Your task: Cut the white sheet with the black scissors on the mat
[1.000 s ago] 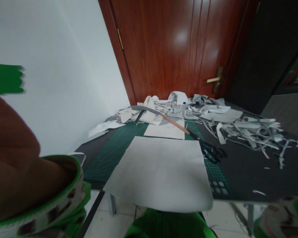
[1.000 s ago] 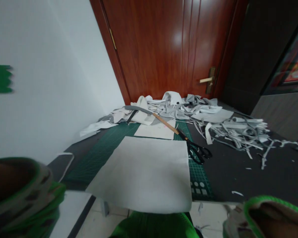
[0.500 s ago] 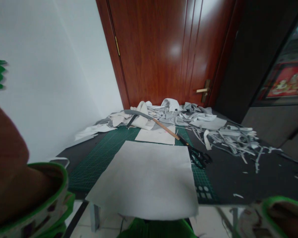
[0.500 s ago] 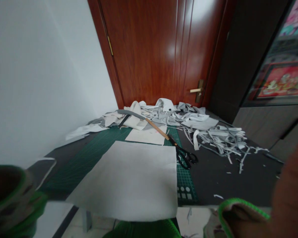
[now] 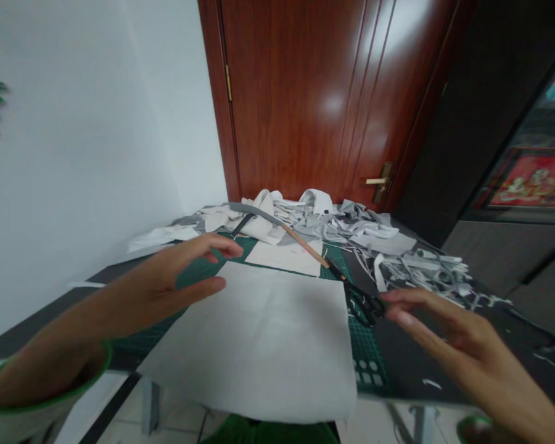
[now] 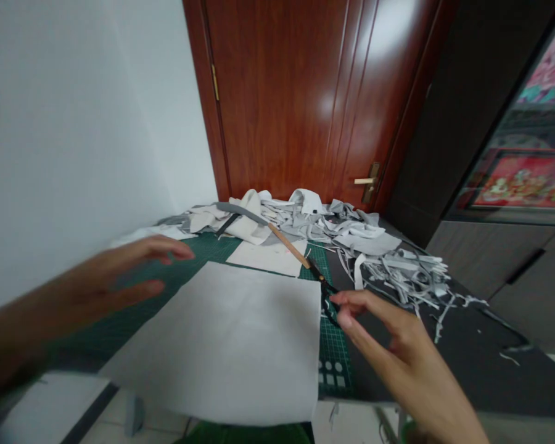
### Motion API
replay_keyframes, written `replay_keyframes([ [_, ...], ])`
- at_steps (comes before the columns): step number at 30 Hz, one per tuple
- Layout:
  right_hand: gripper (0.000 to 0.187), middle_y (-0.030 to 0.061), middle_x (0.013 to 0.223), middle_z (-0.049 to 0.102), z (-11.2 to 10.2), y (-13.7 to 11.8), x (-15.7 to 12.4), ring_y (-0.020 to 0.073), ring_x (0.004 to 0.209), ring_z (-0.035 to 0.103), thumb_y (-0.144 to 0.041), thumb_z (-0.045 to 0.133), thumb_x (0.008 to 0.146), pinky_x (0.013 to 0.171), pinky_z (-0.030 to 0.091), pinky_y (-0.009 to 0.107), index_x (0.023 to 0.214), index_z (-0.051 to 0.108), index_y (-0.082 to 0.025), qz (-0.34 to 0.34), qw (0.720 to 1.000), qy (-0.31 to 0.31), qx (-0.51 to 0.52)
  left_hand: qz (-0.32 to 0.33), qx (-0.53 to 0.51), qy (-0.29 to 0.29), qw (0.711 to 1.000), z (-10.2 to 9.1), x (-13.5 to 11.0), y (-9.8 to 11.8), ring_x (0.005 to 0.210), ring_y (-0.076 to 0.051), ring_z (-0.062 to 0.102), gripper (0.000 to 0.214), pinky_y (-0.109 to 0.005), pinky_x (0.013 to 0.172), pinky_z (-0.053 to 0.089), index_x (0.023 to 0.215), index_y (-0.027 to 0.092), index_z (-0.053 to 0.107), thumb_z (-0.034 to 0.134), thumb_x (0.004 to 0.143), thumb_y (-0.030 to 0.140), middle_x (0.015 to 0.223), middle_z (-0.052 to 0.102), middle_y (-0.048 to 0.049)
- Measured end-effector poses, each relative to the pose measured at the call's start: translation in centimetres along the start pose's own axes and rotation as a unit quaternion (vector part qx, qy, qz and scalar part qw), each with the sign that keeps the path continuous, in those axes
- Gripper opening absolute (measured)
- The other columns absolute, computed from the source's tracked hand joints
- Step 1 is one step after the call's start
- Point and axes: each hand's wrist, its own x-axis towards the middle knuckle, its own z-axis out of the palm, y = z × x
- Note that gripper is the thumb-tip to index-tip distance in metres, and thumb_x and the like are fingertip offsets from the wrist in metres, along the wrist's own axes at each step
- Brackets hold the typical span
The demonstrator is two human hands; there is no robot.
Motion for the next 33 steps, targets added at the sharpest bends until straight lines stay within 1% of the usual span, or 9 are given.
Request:
replay_keyframes([
  [2,0.031,0.0085,0.095,0.072,2.5,0.5,2.4,0.0248,0.089,0.067,-0.032,0.058,0.081,0.077,0.050,0.034,0.108,0.067,-0.020,-0.001,1.000,-0.015,-0.016,0.043,-0.053,-0.080,0.994,2.3,2.1,-1.1,0.117,-0.023,0.055,0.052,-0.032,0.100,0.041,0.129,0.027,0.055,0.044,0.091,0.060,0.133,0.059,-0.0001],
  [4,0.030,0.0088,0.094,0.072,4.7,1.7,5.0,0.0244,0.087,0.067,-0.030,0.056,0.083,0.078,0.050,0.035,0.109,0.066,-0.019,0.002,0.998,-0.044,-0.039,0.025,-0.081,-0.143,0.986,5.3,4.5,-3.0,0.116,-0.024,0.058,0.053,-0.032,0.098,0.044,0.128,0.023,0.055,0.043,0.089,0.057,0.132,0.061,-0.0045],
  [6,0.031,0.0112,0.097,0.071,6.5,3.2,7.1,0.0247,0.088,0.067,-0.027,0.052,0.086,0.081,0.050,0.035,0.112,0.064,-0.015,0.002,0.994,-0.087,-0.069,-0.009,-0.028,-0.191,0.981,8.4,6.3,-5.2,0.124,-0.023,0.054,0.056,-0.030,0.104,0.040,0.131,0.021,0.051,0.040,0.088,0.055,0.138,0.058,-0.0054],
  [9,0.032,0.0155,0.105,0.068,8.4,5.0,8.8,0.0263,0.099,0.065,-0.025,0.053,0.087,0.089,0.048,0.035,0.115,0.061,-0.011,0.003,0.981,-0.149,-0.124,-0.067,0.022,-0.190,0.979,11.9,8.1,-8.3,0.133,-0.028,0.047,0.066,-0.033,0.110,0.032,0.132,0.012,0.051,0.046,0.083,0.054,0.142,0.052,-0.0160],
  [12,0.032,0.0141,0.109,0.066,9.6,5.8,8.7,0.0251,0.105,0.063,-0.024,0.057,0.086,0.092,0.047,0.032,0.116,0.059,-0.012,0.009,0.975,-0.171,-0.143,-0.137,0.073,-0.177,0.972,13.9,9.0,-10.4,0.133,-0.039,0.043,0.079,-0.044,0.109,0.033,0.132,0.001,0.049,0.051,0.077,0.058,0.140,0.050,-0.0282],
  [20,0.031,0.0257,0.111,0.061,10.2,4.6,7.2,0.0379,0.108,0.061,-0.033,0.056,0.089,0.090,0.046,0.043,0.107,0.058,-0.008,0.094,0.958,-0.132,-0.238,-0.266,0.127,-0.111,0.949,14.8,9.3,-11.7,0.127,-0.047,0.043,0.092,-0.052,0.098,0.039,0.133,0.000,0.044,0.047,0.079,0.075,0.134,0.048,-0.0326],
  [23,0.035,0.0229,0.107,0.067,9.4,3.9,7.0,0.0343,0.106,0.065,-0.037,0.049,0.094,0.087,0.047,0.038,0.109,0.057,-0.007,0.129,0.940,-0.191,-0.250,-0.294,0.121,-0.089,0.944,14.4,9.0,-12.0,0.127,-0.047,0.042,0.090,-0.051,0.097,0.040,0.127,-0.002,0.046,0.043,0.082,0.076,0.134,0.047,-0.0334],
  [27,0.033,0.0231,0.109,0.069,8.0,3.0,7.5,0.0320,0.105,0.066,-0.032,0.051,0.090,0.083,0.047,0.035,0.105,0.061,-0.005,0.156,0.922,-0.262,-0.238,-0.344,0.100,-0.096,0.929,14.2,9.2,-13.0,0.122,-0.045,0.050,0.089,-0.048,0.095,0.043,0.121,-0.003,0.047,0.057,0.076,0.073,0.128,0.051,-0.0350],
  [33,0.038,0.0257,0.104,0.071,7.6,2.3,8.4,0.0344,0.098,0.069,-0.036,0.051,0.084,0.072,0.046,0.035,0.098,0.067,-0.004,0.187,0.912,-0.285,-0.229,-0.332,0.052,-0.094,0.937,14.9,9.4,-14.0,0.108,-0.030,0.062,0.063,-0.046,0.092,0.047,0.111,0.009,0.059,0.061,0.083,0.066,0.117,0.064,-0.0178],
])
